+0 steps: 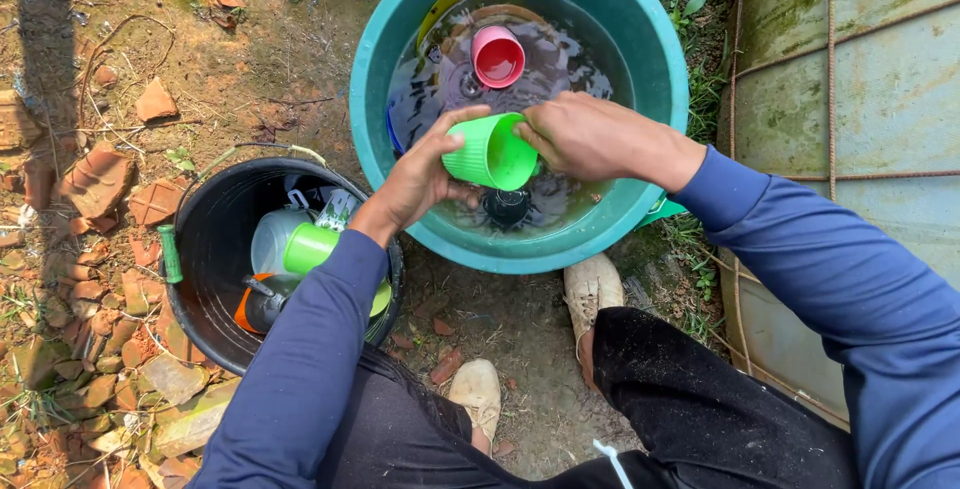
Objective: Washing various plastic and metal dishes in a large basin of water outdoors.
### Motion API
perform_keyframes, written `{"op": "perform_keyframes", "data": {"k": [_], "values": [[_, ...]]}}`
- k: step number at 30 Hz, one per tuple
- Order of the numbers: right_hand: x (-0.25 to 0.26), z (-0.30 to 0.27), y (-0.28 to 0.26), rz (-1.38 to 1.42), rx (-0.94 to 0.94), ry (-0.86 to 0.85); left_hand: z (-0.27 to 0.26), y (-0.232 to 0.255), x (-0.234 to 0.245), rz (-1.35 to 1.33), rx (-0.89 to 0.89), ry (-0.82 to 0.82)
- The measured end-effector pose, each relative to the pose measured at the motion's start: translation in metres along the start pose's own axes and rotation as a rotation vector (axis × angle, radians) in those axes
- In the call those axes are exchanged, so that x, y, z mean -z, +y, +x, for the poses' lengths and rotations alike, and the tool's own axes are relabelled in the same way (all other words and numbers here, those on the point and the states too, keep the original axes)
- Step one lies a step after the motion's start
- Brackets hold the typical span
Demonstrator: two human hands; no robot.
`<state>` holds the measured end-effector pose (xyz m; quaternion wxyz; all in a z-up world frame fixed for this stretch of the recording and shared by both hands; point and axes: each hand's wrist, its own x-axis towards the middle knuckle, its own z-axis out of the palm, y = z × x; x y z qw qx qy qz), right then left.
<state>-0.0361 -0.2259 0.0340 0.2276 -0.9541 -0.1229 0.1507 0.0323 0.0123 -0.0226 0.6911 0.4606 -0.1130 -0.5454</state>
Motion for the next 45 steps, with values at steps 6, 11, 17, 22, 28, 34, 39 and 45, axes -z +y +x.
{"op": "perform_keyframes", "data": {"k": [6,11,17,22,28,34,39,45], "values": [[0.007,0.009,-0.01,-0.085,0.012,0.106,0.012,-0.019,-0.002,0.003,0.143,0.129],[0.0,0.008,-0.001,-0.199,0.07,0.036,0.01,-0.016,0.003,0.016,0.223,0.184],[0.005,0.01,-0.011,-0.17,0.185,0.096,0.011,-0.019,-0.001,0.026,0.344,0.202],[0.003,0.007,0.007,-0.019,0.129,-0.198,0.009,-0.021,0.005,0.126,0.325,0.204],[-0.013,-0.011,0.028,0.499,0.232,-0.17,0.015,-0.036,0.01,0.005,0.318,0.323],[-0.064,-0.03,0.015,1.23,0.08,0.181,0.028,-0.038,-0.006,-0.168,0.215,0.192],[-0.052,-0.047,0.035,1.552,-0.061,0.269,0.029,-0.01,-0.037,0.056,0.276,0.035],[-0.044,-0.075,0.125,1.692,-0.264,0.705,0.055,-0.06,0.039,1.012,0.034,0.364]]}}
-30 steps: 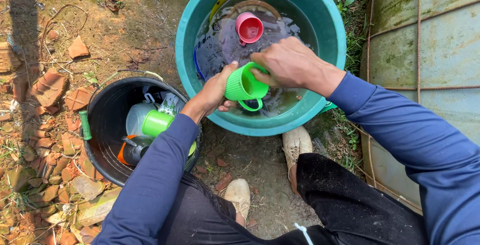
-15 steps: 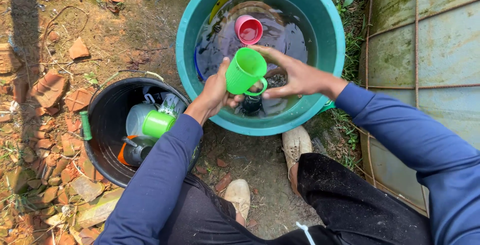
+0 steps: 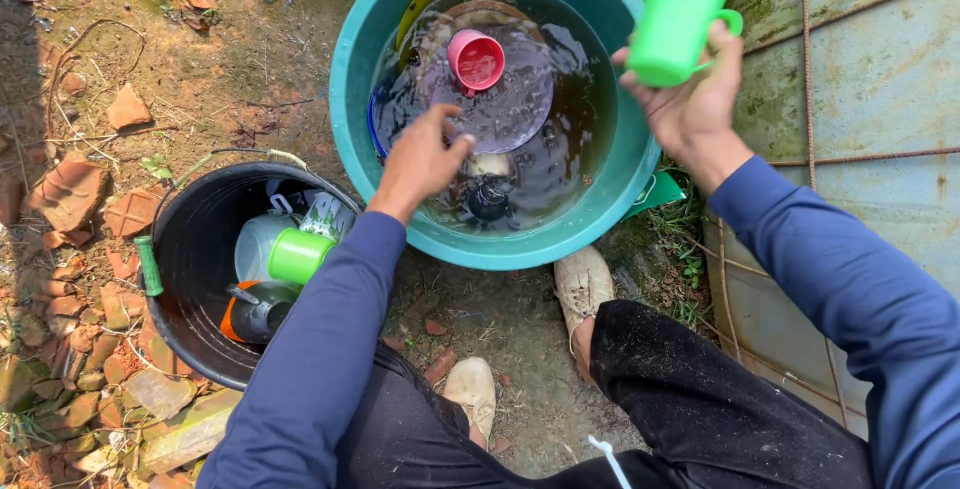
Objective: Washing various plastic and metal dishes in a large basin of water outdoors.
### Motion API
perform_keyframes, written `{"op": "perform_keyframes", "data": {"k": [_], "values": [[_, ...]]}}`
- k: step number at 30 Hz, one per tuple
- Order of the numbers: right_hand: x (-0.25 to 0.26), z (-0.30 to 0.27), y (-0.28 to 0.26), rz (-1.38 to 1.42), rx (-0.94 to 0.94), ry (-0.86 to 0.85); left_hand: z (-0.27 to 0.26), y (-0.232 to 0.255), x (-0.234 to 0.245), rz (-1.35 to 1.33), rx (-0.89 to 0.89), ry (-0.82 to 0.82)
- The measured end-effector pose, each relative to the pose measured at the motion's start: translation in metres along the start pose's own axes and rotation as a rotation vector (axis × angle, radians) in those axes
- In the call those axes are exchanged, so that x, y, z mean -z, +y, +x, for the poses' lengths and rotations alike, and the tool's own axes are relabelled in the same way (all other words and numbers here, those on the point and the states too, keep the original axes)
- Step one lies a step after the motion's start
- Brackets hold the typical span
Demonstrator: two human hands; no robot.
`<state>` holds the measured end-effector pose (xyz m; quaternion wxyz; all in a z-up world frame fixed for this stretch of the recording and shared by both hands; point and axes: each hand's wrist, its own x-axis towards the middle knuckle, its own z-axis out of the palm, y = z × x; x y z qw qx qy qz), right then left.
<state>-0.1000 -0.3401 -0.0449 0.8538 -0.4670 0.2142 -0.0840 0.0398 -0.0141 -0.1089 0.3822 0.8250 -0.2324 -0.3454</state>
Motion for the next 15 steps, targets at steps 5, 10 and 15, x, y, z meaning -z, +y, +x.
{"op": "perform_keyframes", "data": {"k": [5,10,15], "values": [[0.063,0.021,-0.008,0.228,0.047,0.226,0.005,-0.017,0.016,0.431,0.057,0.188],[0.004,-0.001,-0.016,-0.067,-0.018,0.125,0.007,0.0,0.004,0.636,0.233,-0.069],[-0.002,-0.002,0.011,-1.043,0.212,-0.253,0.034,-0.056,-0.043,0.273,0.262,0.178]]}}
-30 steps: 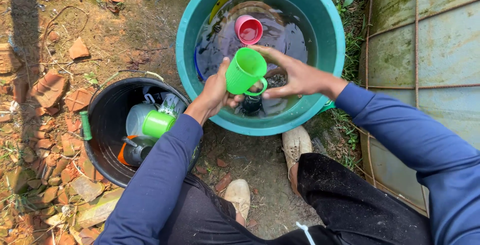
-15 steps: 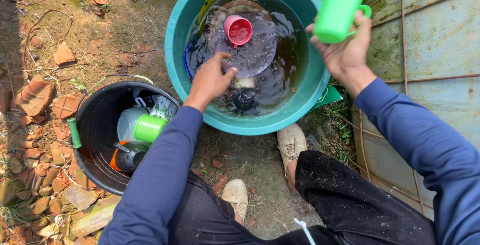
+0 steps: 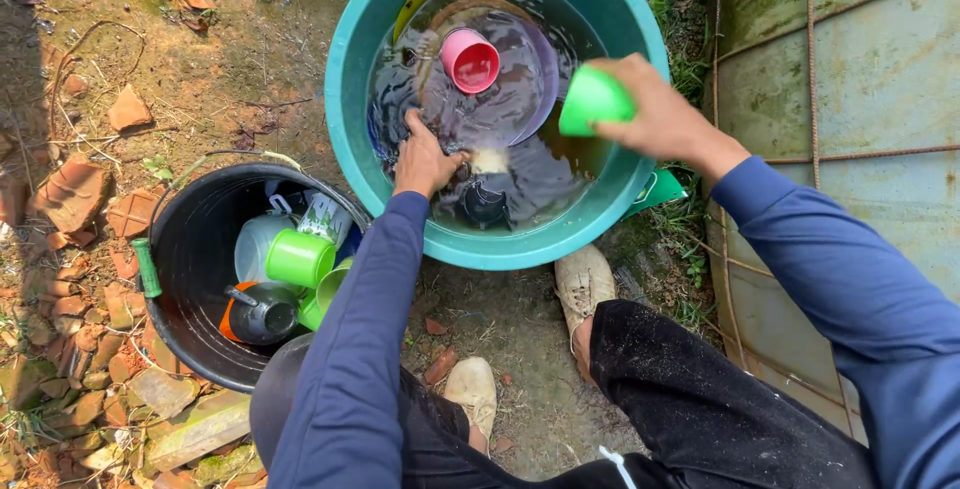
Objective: Washing various plastic and metal dishes in a large basin of water outdoors.
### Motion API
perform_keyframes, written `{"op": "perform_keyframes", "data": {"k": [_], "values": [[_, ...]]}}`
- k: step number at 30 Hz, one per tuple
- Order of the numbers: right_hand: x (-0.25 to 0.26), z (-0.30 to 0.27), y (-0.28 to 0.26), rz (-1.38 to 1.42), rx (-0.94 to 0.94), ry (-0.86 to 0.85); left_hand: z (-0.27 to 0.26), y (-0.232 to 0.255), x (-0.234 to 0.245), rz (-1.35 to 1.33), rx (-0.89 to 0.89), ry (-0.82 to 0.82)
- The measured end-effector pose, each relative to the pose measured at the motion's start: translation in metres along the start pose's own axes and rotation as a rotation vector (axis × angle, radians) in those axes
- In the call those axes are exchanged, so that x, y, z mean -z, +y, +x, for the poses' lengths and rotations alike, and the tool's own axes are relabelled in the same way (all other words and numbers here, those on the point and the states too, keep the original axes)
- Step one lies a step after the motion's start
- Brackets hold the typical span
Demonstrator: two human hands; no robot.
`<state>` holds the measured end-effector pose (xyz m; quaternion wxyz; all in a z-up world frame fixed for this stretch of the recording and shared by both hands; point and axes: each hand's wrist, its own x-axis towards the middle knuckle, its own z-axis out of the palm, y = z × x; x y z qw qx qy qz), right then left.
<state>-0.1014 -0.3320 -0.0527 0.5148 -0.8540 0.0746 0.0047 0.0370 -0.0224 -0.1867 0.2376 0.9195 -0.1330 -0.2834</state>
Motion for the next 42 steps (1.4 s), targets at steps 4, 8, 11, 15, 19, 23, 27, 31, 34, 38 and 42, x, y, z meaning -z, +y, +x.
{"op": "perform_keyframes", "data": {"k": [4,8,11,15,19,23,27,31,34,38,42], "values": [[-0.022,0.001,-0.004,-0.881,0.176,-0.33,0.014,-0.016,-0.02,-0.161,0.059,0.122],[-0.028,0.008,-0.021,-1.097,0.109,-0.394,0.019,-0.01,0.007,-0.178,0.108,0.047],[-0.015,0.011,-0.038,-1.201,0.064,-0.372,0.03,-0.013,0.018,-0.175,0.108,-0.007],[-0.007,0.016,-0.08,-1.171,-0.073,-0.354,0.012,0.0,0.06,-0.831,0.237,-0.218],[-0.019,0.017,-0.122,-1.134,-0.266,-0.533,-0.023,0.025,0.111,-1.247,0.29,-0.415],[-0.077,0.009,-0.138,-0.856,-0.297,-0.702,-0.041,0.033,0.142,-1.26,0.254,-0.341],[-0.147,-0.008,-0.165,-0.317,-0.188,-0.725,-0.022,0.004,0.131,-1.39,0.131,-0.264],[-0.182,-0.017,-0.165,0.071,0.19,-0.725,-0.026,0.004,0.141,-1.429,0.038,-0.218],[-0.175,0.004,-0.081,-0.227,0.105,-0.74,-0.022,0.002,0.125,-1.229,-0.167,-0.112],[-0.123,0.029,-0.076,0.509,-0.6,-0.626,-0.062,0.037,0.119,-0.766,-0.57,0.098],[-0.097,0.028,-0.054,0.749,-0.624,-0.51,-0.073,0.067,0.087,-0.312,-0.729,0.049]]}}
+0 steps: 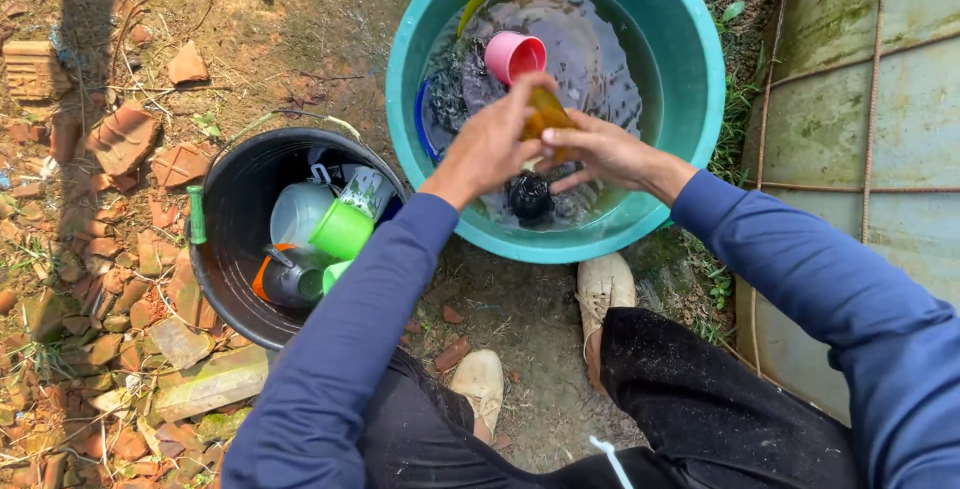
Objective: Washing various plastic and metal dishes in a large basin of water outdoors.
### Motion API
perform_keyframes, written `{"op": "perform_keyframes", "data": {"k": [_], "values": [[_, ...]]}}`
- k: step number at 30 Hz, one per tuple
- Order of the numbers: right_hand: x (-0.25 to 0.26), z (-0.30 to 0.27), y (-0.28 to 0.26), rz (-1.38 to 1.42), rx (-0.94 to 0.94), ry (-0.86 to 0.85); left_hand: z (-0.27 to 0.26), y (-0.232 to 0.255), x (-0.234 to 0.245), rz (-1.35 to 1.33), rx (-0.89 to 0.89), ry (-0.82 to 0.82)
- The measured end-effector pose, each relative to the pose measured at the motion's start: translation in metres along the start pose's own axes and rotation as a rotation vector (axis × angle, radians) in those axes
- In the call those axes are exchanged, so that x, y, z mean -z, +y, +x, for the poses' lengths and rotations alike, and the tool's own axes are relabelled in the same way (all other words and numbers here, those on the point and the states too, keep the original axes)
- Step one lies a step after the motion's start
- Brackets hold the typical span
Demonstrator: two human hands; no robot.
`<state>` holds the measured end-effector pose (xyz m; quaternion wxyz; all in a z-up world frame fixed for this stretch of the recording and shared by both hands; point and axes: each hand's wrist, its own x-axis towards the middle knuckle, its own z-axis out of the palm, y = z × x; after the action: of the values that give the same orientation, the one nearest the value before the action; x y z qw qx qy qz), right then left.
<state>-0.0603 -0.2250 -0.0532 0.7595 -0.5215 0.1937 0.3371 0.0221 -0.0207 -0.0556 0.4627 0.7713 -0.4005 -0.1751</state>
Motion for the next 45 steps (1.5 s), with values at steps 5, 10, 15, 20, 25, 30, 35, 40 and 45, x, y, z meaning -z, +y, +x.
{"op": "perform_keyframes", "data": {"k": [5,10,15,20,25,30,35,40,45], "values": [[0.04,-0.017,-0.01,-0.544,-0.007,0.063,-0.002,0.006,-0.043,0.133,-0.039,-0.098],[0.087,-0.016,0.015,-1.675,0.185,0.274,-0.007,-0.02,-0.059,0.411,-0.007,-0.105],[0.089,-0.013,0.036,-1.796,0.234,0.385,-0.01,-0.03,-0.034,0.43,0.178,-0.106],[0.068,-0.035,0.009,-1.441,0.271,0.307,-0.013,0.015,0.006,0.312,0.287,-0.279],[0.036,-0.058,-0.007,-0.95,0.501,0.187,-0.014,0.047,0.017,0.097,0.076,-0.199],[0.001,-0.062,-0.015,-0.968,0.727,0.153,-0.008,0.049,0.003,-0.135,0.018,-0.131],[-0.011,-0.076,-0.05,-1.092,0.714,0.077,-0.014,0.031,0.0,-0.227,-0.08,-0.057],[-0.023,-0.07,-0.066,-1.242,0.503,0.303,-0.015,0.033,-0.001,-0.185,0.058,-0.099],[-0.031,-0.038,-0.061,-1.657,0.369,0.498,-0.012,0.036,-0.013,-0.232,0.096,-0.156]]}}
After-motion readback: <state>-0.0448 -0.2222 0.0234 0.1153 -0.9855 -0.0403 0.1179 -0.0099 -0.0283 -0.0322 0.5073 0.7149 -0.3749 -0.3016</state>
